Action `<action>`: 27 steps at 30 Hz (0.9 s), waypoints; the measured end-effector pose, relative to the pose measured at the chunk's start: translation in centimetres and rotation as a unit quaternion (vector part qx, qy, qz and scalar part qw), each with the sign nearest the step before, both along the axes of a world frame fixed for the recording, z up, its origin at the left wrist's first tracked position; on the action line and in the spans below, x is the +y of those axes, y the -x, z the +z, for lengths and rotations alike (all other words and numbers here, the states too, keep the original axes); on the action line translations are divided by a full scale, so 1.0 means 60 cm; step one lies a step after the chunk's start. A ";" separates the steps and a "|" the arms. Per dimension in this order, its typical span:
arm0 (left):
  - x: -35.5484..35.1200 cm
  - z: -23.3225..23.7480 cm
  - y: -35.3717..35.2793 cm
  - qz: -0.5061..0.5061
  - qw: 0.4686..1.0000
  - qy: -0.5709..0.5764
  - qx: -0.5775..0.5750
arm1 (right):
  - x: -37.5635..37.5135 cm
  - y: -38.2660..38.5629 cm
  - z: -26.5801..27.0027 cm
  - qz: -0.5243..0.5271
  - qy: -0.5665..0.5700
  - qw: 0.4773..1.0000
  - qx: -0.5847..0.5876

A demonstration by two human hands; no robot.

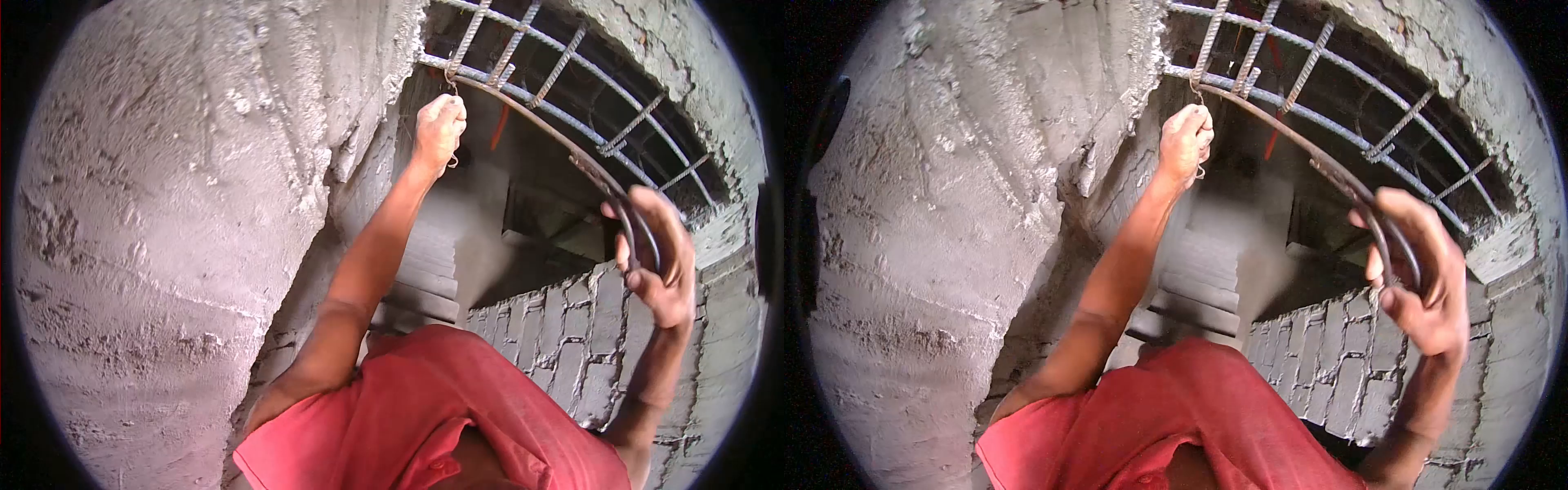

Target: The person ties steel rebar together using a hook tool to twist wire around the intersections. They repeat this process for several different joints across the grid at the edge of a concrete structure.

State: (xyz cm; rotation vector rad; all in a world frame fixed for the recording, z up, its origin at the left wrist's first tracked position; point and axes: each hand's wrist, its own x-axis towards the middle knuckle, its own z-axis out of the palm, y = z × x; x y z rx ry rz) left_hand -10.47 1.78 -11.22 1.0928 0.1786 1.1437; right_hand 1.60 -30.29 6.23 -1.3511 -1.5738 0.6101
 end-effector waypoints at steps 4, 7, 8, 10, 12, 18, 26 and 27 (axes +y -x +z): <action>-0.003 -0.003 -0.009 0.028 1.000 0.000 -0.009 | 0.010 0.022 -0.123 -0.095 -0.274 0.955 0.062; -0.013 0.000 -0.016 0.026 0.999 0.008 -0.045 | 0.056 0.048 -0.185 -0.144 -0.469 0.865 0.105; -0.018 0.003 -0.015 0.031 0.999 0.019 -0.038 | 0.069 0.069 -0.194 -0.127 -0.497 0.848 0.132; -0.020 0.012 -0.014 0.031 0.999 0.020 -0.035 | 0.120 0.066 -0.166 -0.103 -0.634 0.764 0.062; -0.027 0.015 -0.014 0.030 0.999 0.029 -0.031 | 0.156 0.043 -0.093 -0.244 -0.687 0.675 -0.116; -0.055 0.038 -0.019 0.002 0.991 0.096 -0.088 | 0.339 0.059 0.148 -0.083 -0.748 0.640 0.156; -0.065 0.046 -0.050 0.009 0.980 0.151 -0.131 | 0.372 0.054 0.197 0.110 -0.608 0.780 0.096; -0.067 0.042 -0.058 0.026 0.981 0.135 -0.135 | 0.361 -0.016 0.203 0.178 -0.528 0.821 0.124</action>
